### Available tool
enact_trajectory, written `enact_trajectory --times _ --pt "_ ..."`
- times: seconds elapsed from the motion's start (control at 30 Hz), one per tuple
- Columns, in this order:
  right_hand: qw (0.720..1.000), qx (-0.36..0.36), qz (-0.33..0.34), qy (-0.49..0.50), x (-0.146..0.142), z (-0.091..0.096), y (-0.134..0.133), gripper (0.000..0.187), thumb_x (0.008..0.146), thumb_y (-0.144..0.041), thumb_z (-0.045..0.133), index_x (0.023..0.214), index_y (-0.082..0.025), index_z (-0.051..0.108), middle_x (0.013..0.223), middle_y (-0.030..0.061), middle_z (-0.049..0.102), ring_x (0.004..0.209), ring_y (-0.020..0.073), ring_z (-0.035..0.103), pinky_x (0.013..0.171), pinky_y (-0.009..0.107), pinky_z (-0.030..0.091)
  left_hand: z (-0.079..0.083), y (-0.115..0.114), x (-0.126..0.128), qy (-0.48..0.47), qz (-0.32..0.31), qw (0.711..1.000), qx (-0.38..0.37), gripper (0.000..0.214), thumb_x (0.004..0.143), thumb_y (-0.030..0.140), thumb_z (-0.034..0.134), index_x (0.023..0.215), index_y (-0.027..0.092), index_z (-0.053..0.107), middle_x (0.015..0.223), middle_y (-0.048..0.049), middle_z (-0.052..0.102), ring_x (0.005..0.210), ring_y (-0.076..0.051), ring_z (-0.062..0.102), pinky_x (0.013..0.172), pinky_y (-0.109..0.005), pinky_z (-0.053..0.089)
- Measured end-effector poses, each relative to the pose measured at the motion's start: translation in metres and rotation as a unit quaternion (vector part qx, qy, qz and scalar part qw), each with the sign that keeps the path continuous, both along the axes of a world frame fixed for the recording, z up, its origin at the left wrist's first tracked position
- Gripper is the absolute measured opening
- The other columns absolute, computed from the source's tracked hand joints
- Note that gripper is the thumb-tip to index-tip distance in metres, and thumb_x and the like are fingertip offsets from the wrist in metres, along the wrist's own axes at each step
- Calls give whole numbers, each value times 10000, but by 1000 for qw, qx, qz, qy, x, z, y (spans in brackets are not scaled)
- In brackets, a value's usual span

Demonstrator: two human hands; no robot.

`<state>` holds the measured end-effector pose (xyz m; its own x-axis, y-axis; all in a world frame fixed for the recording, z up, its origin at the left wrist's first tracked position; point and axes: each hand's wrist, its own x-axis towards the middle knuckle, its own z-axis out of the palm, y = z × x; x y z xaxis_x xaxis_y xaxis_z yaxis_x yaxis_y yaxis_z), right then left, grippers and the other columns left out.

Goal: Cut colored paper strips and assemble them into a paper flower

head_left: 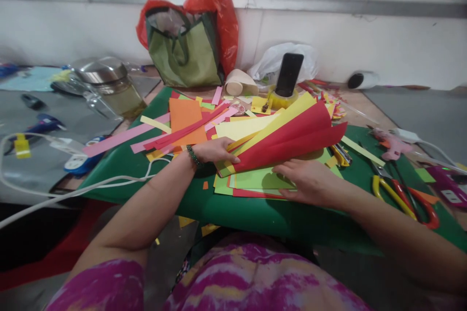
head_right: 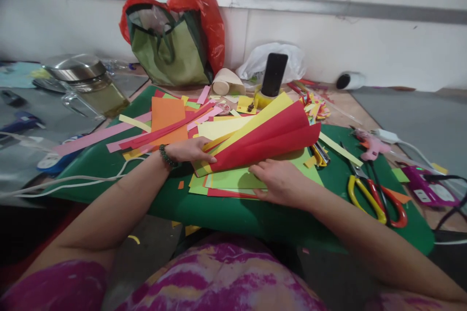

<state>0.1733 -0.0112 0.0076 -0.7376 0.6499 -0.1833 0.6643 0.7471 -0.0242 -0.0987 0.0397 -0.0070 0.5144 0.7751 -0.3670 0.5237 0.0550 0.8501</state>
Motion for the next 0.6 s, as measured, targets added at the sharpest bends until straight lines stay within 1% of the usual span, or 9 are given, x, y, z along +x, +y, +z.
enact_trajectory --times 0.03,0.1,0.2,0.27,0.4,0.47,0.6 --pt "1000 9 6 -14 0 -1 -4 369 801 -318 614 1130 -152 611 1019 128 692 897 245 639 660 282 421 0 0 0 8 -8 1000 5 339 582 396 779 788 155 659 780 -13 672 716 -169 581 620 -256 451" --pt "999 5 2 -39 -1 -2 -10 380 800 -305 619 1139 -133 607 1033 148 683 906 258 641 677 297 433 0 1 0 20 -26 999 21 338 602 407 761 806 155 663 794 -19 677 711 -168 587 611 -254 457" --pt "998 -23 -14 -55 -4 2 -11 378 776 -302 638 1112 -129 622 1022 151 683 892 266 648 682 307 436 -1 0 0 10 -29 999 28 331 614 403 752 820 159 667 805 -21 686 708 -168 596 601 -250 463" --pt "997 -35 -20 -61 -6 6 -11 344 772 -296 632 1072 -127 635 997 147 686 871 263 653 669 305 428 -1 0 0 6 -24 999 28 328 611 400 755 817 161 668 804 -22 691 704 -167 599 594 -248 465" --pt "996 -37 -24 -78 -11 10 -12 218 807 -177 534 989 -117 640 924 125 692 810 233 660 627 288 391 -1 -2 0 7 -13 1000 24 335 598 400 769 805 157 669 808 -33 699 705 -173 607 593 -251 469" --pt "995 -39 -29 -87 -13 12 -11 187 828 -135 489 931 -122 644 883 113 696 780 213 660 609 280 368 -1 -2 0 2 -10 1000 23 340 595 404 772 802 154 671 812 -38 700 707 -180 610 594 -261 472" --pt "993 -49 -49 -97 -11 16 -3 238 926 -178 416 894 -150 650 855 81 708 743 180 656 582 262 333 0 -3 1 -24 -12 999 26 332 586 371 782 805 148 670 829 -45 703 705 -175 606 607 -269 474"
